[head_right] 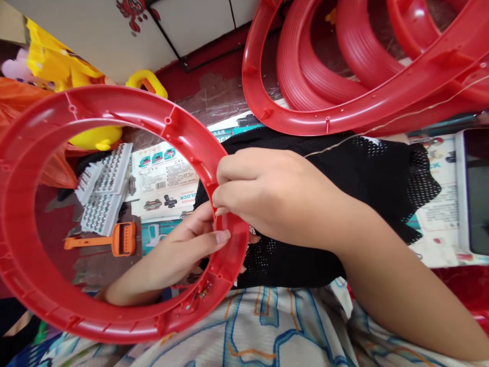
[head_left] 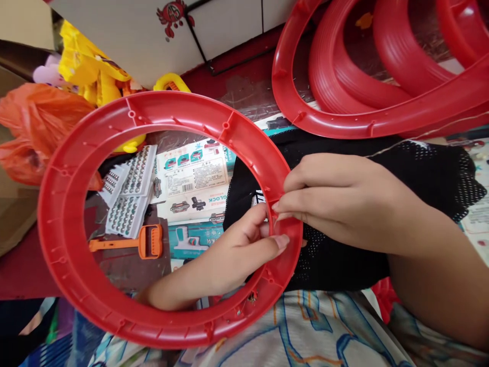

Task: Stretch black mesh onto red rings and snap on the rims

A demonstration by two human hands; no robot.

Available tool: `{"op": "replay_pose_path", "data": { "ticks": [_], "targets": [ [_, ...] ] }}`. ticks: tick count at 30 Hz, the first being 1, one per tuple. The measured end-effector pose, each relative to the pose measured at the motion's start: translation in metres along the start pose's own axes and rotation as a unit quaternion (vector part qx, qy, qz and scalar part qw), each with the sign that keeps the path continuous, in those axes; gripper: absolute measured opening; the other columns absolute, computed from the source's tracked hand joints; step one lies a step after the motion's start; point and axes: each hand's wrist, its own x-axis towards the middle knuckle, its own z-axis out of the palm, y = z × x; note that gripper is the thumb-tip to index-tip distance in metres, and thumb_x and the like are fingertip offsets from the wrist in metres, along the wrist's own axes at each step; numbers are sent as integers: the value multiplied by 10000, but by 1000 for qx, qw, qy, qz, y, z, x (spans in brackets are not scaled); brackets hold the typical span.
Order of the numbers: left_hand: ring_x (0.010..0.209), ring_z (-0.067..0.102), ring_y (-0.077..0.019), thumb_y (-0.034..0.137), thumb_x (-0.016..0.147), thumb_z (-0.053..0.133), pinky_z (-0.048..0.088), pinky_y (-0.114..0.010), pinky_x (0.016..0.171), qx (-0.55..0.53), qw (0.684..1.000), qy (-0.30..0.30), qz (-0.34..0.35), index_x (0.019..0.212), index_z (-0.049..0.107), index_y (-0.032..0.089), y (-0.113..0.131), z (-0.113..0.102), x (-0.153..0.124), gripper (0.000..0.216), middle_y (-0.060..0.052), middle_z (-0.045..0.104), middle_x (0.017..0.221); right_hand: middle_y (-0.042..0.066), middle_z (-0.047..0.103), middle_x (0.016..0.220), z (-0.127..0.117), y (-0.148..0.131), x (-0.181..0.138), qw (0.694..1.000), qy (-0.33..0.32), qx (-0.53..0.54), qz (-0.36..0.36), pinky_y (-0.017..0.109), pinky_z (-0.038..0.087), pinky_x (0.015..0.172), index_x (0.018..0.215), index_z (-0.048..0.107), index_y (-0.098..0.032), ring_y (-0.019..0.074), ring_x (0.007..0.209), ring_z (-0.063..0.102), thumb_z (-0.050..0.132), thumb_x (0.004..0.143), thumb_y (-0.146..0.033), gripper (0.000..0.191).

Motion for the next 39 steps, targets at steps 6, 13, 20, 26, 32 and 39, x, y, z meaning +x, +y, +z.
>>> {"op": "replay_pose_path", "data": {
  "ticks": [6, 13, 20, 26, 32, 39],
  "targets": [
    [716, 528, -60, 358, 932, 666, 456, -163, 649, 36, 999, -17, -22, 1115, 562, 233, 0, -3, -5, 245, 38, 576, 879, 47, 642, 839, -4, -2, -1, 996, -12, 84, 14, 228, 423, 665, 842, 720, -109, 105, 746, 542, 532, 941, -52, 220],
    [749, 534, -76, 454, 917, 668, 438, -189, 672, 53, 996, -60, -42, 1221, 528, 249, 4, -5, -5, 392, 21, 544, 913, 39, 656, 853, -5, -4, 0, 998, -7, 27, 54, 256, 442, 654, 798, 715, -137, 125, 758, 566, 543, 969, -147, 243],
    [892, 553, -112, 463, 933, 642, 457, -223, 785, 82, 993, -73, -30, 1293, 506, 265, 4, -10, -4, 432, -12, 582, 1028, 102, 651, 1079, -4, -3, -1, 994, 30, -1, 108, 299, 510, 737, 788, 723, -158, 179, 914, 631, 610, 927, -218, 188],
    [933, 589, -112, 374, 926, 676, 476, -216, 819, 61, 995, -72, -27, 1298, 509, 260, 6, -10, -4, 423, -16, 611, 1056, 95, 712, 1179, -1, -1, -2, 997, -8, 26, 69, 279, 563, 949, 878, 734, -137, 178, 1073, 686, 536, 973, -177, 223],
    [863, 644, -142, 289, 878, 685, 521, -220, 707, 18, 999, -3, 30, 1144, 476, 218, 4, 2, 5, 346, -8, 613, 934, 84, 756, 974, 8, -2, 1, 999, 6, 17, 40, 273, 595, 814, 863, 738, -103, 156, 890, 713, 500, 998, -183, 285],
    [814, 672, -189, 271, 964, 502, 559, -309, 631, 118, 990, 53, 56, 1252, 382, 248, -3, 1, 7, 313, -58, 643, 1063, 86, 725, 1055, 10, -2, 0, 998, 17, -30, 50, 276, 553, 699, 863, 725, -137, 159, 862, 684, 551, 977, -219, 224]
  ]
}}
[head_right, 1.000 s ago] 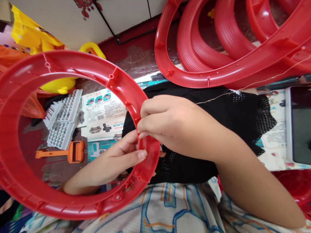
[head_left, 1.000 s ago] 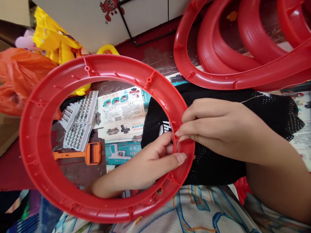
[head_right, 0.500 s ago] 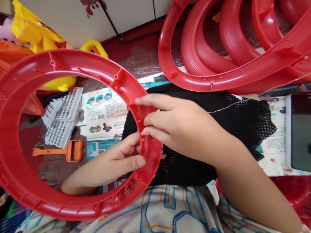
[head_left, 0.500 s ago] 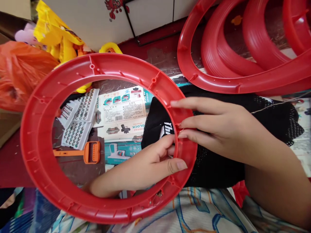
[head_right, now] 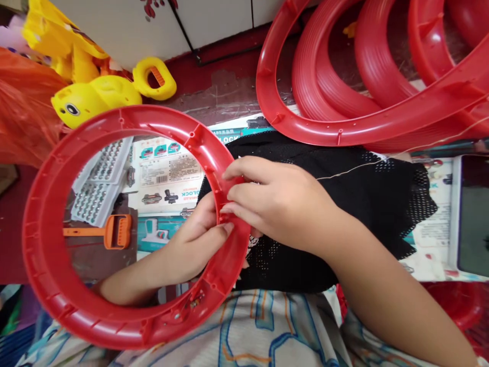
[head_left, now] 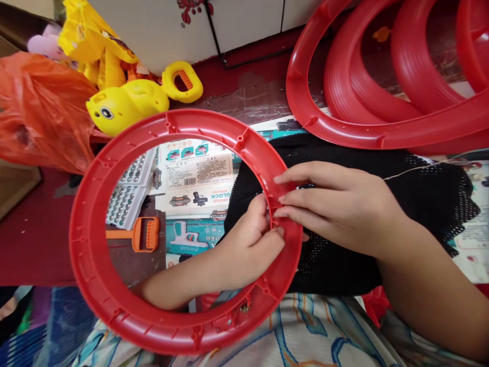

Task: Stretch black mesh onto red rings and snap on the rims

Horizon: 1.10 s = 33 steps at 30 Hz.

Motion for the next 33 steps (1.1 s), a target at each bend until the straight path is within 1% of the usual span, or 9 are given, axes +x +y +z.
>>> {"op": "replay_pose_path", "data": {
  "ticks": [2, 5, 8, 13, 20, 26, 29, 31, 33],
  "targets": [
    [960, 645, -214, 257, 964, 501, 557, -349, 762, 93, 995, 24, 19, 1213, 424, 230, -1, -5, -2, 262, -77, 633, 1157, 78, 721, 955, -4, 2, 0, 997, -11, -73, -28, 302, 501, 622, 818, 709, -143, 183, 801, 642, 584, 958, -234, 209],
    [1090, 583, -232, 212, 960, 482, 494, -415, 946, 197, 980, -8, 10, 1202, 440, 219, 0, -11, -7, 245, -71, 614, 1195, 35, 653, 742, -11, 3, 1, 990, -56, -111, -71, 305, 454, 612, 704, 644, -157, 172, 727, 544, 594, 944, -193, 248],
    [1096, 569, -242, 197, 952, 470, 467, -437, 974, 247, 968, -46, -5, 1223, 424, 211, 3, -13, -10, 275, -72, 604, 1173, 33, 629, 743, -15, 3, 1, 990, -61, -96, -84, 318, 463, 662, 720, 642, -158, 172, 751, 509, 544, 969, -174, 268],
    [1030, 584, -250, 216, 938, 463, 478, -439, 938, 266, 961, -67, -30, 1118, 441, 195, 7, -11, -12, 183, -52, 601, 1004, 40, 614, 805, -11, 3, 3, 992, -47, -69, -91, 332, 479, 720, 806, 668, -153, 176, 812, 507, 439, 1008, -155, 305],
    [1053, 575, -258, 241, 949, 473, 467, -436, 972, 268, 960, -82, -30, 1173, 444, 189, 5, -9, -14, 231, -76, 612, 1052, 35, 610, 805, -6, 5, 5, 995, -74, -23, -64, 324, 490, 742, 800, 672, -163, 166, 823, 514, 443, 1020, -216, 322],
    [1123, 573, -265, 305, 1000, 437, 433, -455, 1043, 239, 966, -90, -29, 1284, 428, 191, 4, -5, -15, 305, -89, 621, 1101, 38, 655, 780, -5, 11, 4, 993, -89, -11, -77, 327, 505, 745, 801, 700, -148, 168, 806, 544, 454, 1015, -207, 331],
    [1020, 597, -222, 376, 976, 526, 486, -393, 937, 153, 985, -72, -31, 1314, 439, 207, 0, -2, -12, 388, -71, 622, 1104, 41, 680, 800, -5, 13, 3, 993, -83, -12, -80, 336, 511, 772, 813, 706, -139, 168, 814, 562, 469, 1010, -199, 314],
    [809, 576, -171, 442, 919, 612, 488, -306, 731, 49, 998, -38, -24, 1157, 547, 186, -4, 0, -9, 356, -28, 607, 918, 41, 688, 811, -3, 13, 2, 995, -66, -12, -76, 332, 513, 769, 808, 702, -136, 168, 809, 563, 509, 995, -197, 275],
    [645, 484, -122, 482, 889, 637, 408, -253, 593, -33, 999, 1, -20, 934, 583, 164, -6, 2, -5, 326, 11, 528, 733, 48, 689, 823, -1, 12, 2, 996, -50, -4, -72, 323, 518, 757, 810, 700, -127, 170, 810, 561, 546, 977, -190, 236]
  ]
}}
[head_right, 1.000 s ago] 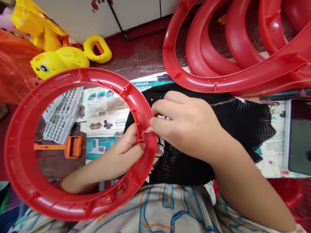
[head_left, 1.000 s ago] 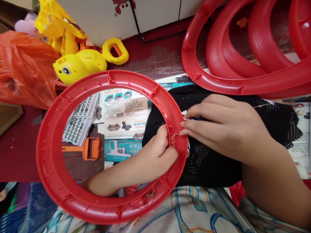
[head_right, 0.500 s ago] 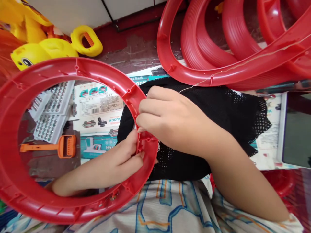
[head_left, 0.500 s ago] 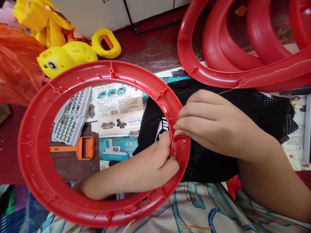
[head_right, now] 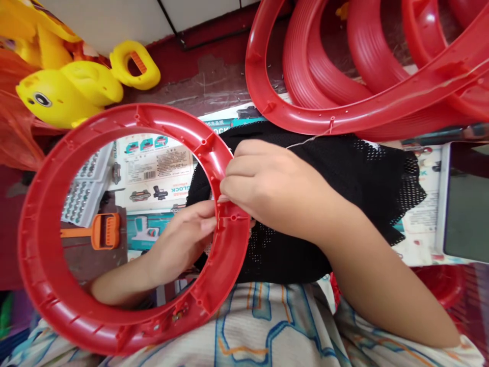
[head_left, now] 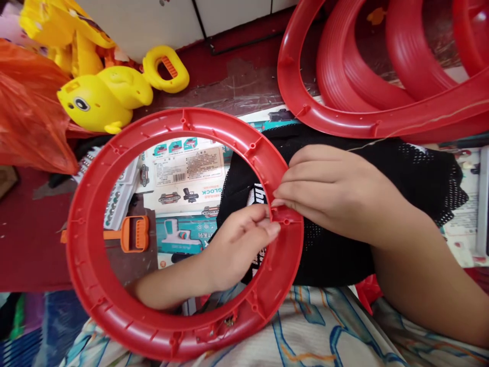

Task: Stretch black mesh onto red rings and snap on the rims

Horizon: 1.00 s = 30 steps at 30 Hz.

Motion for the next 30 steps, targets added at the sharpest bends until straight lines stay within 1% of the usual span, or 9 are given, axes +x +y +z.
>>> {"op": "replay_pose_path", "data": {
  "ticks": [1, 3, 7, 11, 15, 17, 22, 26, 30],
  "targets": [
    [606, 449, -109, 479, 891, 633, 378, -241, 563, -19, 1000, 19, 3, 879, 570, 164, 0, 1, 2, 321, 26, 492, 679, 53, 688, 828, 2, 0, 0, 1000, 5, 7, 0, 320, 521, 752, 815, 701, -121, 171, 813, 561, 553, 974, -191, 228],
    [589, 442, -105, 424, 900, 638, 370, -229, 553, -21, 998, 57, 10, 927, 549, 180, 0, 2, 6, 261, 43, 479, 653, 63, 684, 823, 6, -1, 1, 1000, 3, 19, -2, 324, 523, 747, 819, 705, -112, 175, 815, 561, 542, 981, -202, 247],
    [641, 484, -94, 277, 926, 587, 429, -222, 609, 10, 995, 97, 22, 1025, 488, 212, 1, 0, 9, 154, 41, 546, 796, 62, 685, 810, 11, -1, 1, 999, -27, 17, 7, 339, 522, 780, 819, 714, -116, 173, 810, 566, 500, 1008, -238, 310],
    [572, 431, -81, 273, 947, 554, 357, -212, 523, 85, 995, 53, 9, 1062, 457, 235, -2, -7, 5, 155, 56, 541, 783, 60, 698, 856, 8, 0, 1, 1000, -13, -22, 13, 344, 512, 754, 824, 708, -143, 175, 804, 580, 508, 1007, -274, 302],
    [825, 581, -130, 259, 945, 563, 457, -238, 682, 103, 993, 35, 38, 1100, 429, 227, 3, -10, 0, 207, 8, 642, 965, 43, 675, 823, 0, -1, 2, 998, 10, -60, -10, 321, 490, 692, 782, 686, -159, 172, 780, 570, 509, 1001, -244, 293],
    [871, 597, -142, 272, 960, 538, 465, -259, 731, 139, 989, 28, 32, 1104, 416, 229, 8, -10, -2, 194, 10, 644, 968, 39, 653, 783, -4, -5, 3, 997, 9, -66, -28, 322, 485, 683, 763, 673, -151, 175, 765, 563, 494, 999, -200, 300],
    [813, 577, -158, 203, 933, 479, 430, -291, 699, 279, 960, 10, 20, 1040, 395, 237, 18, -10, -8, 140, 19, 587, 913, 37, 634, 775, -9, -15, 6, 998, 9, -54, -17, 328, 480, 717, 727, 634, -158, 176, 778, 553, 412, 1009, -132, 359],
    [750, 538, -162, 238, 930, 486, 388, -298, 646, 345, 938, -11, 25, 940, 359, 242, 21, -10, -12, 127, 20, 538, 857, 33, 626, 776, -10, -16, 7, 1000, 7, -16, -17, 315, 472, 697, 707, 617, -162, 166, 761, 527, 433, 1005, -140, 351],
    [672, 515, -156, 248, 928, 486, 356, -298, 598, 362, 930, -55, -3, 955, 353, 242, 24, -11, -14, 136, 30, 525, 799, 14, 584, 786, -11, -20, 5, 996, -12, 80, 45, 271, 442, 652, 714, 614, -156, 120, 735, 520, 467, 1011, -152, 332]
  ]
}}
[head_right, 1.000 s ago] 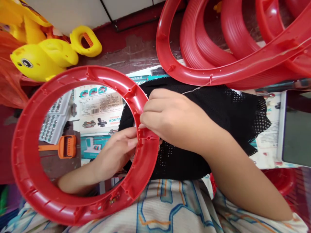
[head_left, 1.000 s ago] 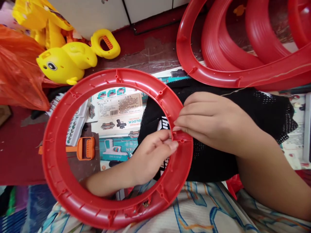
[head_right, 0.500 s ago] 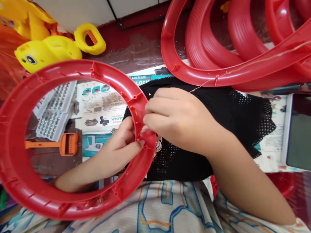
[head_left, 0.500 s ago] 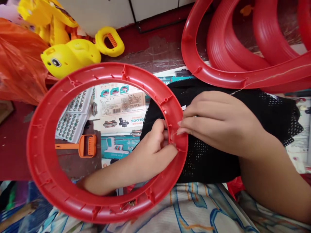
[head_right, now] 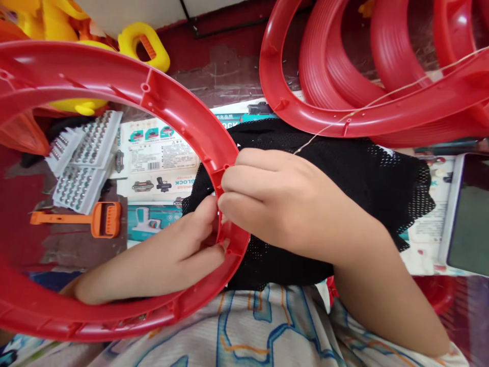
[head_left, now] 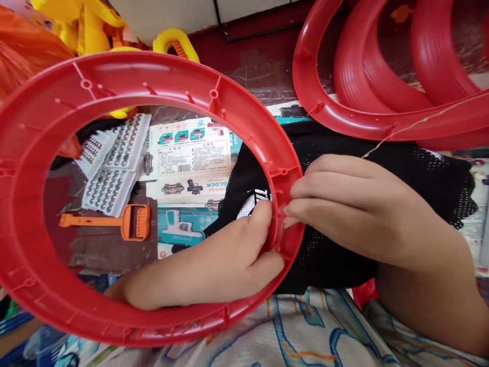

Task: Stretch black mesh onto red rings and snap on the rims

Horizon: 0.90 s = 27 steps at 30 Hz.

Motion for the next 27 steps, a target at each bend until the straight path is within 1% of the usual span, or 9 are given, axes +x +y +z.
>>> {"op": "replay_pose_path", "data": {
  "ticks": [3, 6, 9, 15, 19, 21, 23, 25, 27],
  "targets": [
    [717, 549, -175, 265, 929, 485, 376, -310, 616, 18, 999, -34, -13, 1004, 379, 231, 3, -2, -2, 135, 4, 565, 853, 7, 571, 822, 1, -3, -2, 996, -8, 64, 56, 252, 442, 647, 729, 611, -155, 104, 764, 539, 482, 1014, -166, 313],
    [814, 594, -200, 241, 920, 476, 414, -323, 661, 23, 998, -52, -27, 1094, 389, 220, 7, -4, -3, 196, -37, 611, 985, 3, 564, 826, 1, -1, -4, 993, -7, 93, 69, 247, 445, 640, 724, 597, -154, 100, 758, 546, 497, 1009, -174, 302],
    [853, 605, -199, 225, 914, 478, 439, -316, 680, 13, 998, -53, -22, 1146, 380, 218, 9, -4, -3, 252, -41, 610, 1031, 1, 569, 801, 1, 5, -4, 993, -10, 103, 54, 260, 449, 648, 704, 589, -161, 105, 736, 550, 514, 1001, -196, 308],
    [754, 582, -143, 143, 899, 469, 458, -270, 679, -22, 999, -31, 35, 1279, 328, 221, 5, -2, 0, 412, 6, 581, 920, 6, 580, 747, 2, 15, 0, 996, -36, 81, 21, 279, 474, 681, 690, 595, -172, 133, 773, 570, 475, 1004, -199, 337],
    [764, 607, -163, 206, 933, 507, 477, -285, 680, -34, 998, -46, 15, 1347, 336, 219, 3, -1, -4, 448, -4, 598, 901, 9, 577, 731, 1, 14, -1, 998, -35, 54, -5, 281, 463, 652, 684, 601, -168, 128, 735, 553, 454, 1008, -188, 356],
    [853, 641, -177, 224, 929, 564, 512, -287, 724, -109, 993, -48, 5, 1363, 345, 239, 3, 0, -5, 487, -16, 625, 968, 7, 590, 747, -1, 11, -2, 999, -24, 42, -17, 274, 442, 629, 706, 617, -165, 120, 720, 537, 476, 1001, -175, 328],
    [989, 650, -179, 207, 924, 596, 538, -281, 824, -239, 969, -41, 34, 1316, 396, 226, 3, 4, -3, 441, -39, 640, 1075, 3, 606, 771, -4, 9, -2, 999, -22, 39, -13, 265, 419, 609, 748, 629, -161, 109, 702, 518, 495, 994, -150, 280],
    [1060, 639, -148, 162, 940, 569, 524, -257, 920, -354, 932, -25, 79, 1213, 458, 198, 3, 7, 0, 297, -57, 642, 1156, -6, 602, 764, -6, 6, -2, 998, -24, 55, -3, 266, 412, 607, 755, 620, -170, 106, 691, 510, 489, 996, -151, 276],
    [1011, 643, -103, 140, 972, 511, 511, -213, 915, -391, 915, -8, 102, 1109, 501, 191, 3, 11, 4, 147, -43, 660, 1136, -13, 579, 729, -8, 5, 0, 996, -28, 84, 3, 276, 418, 628, 714, 589, -181, 111, 693, 510, 463, 1008, -173, 319]
  ]
}}
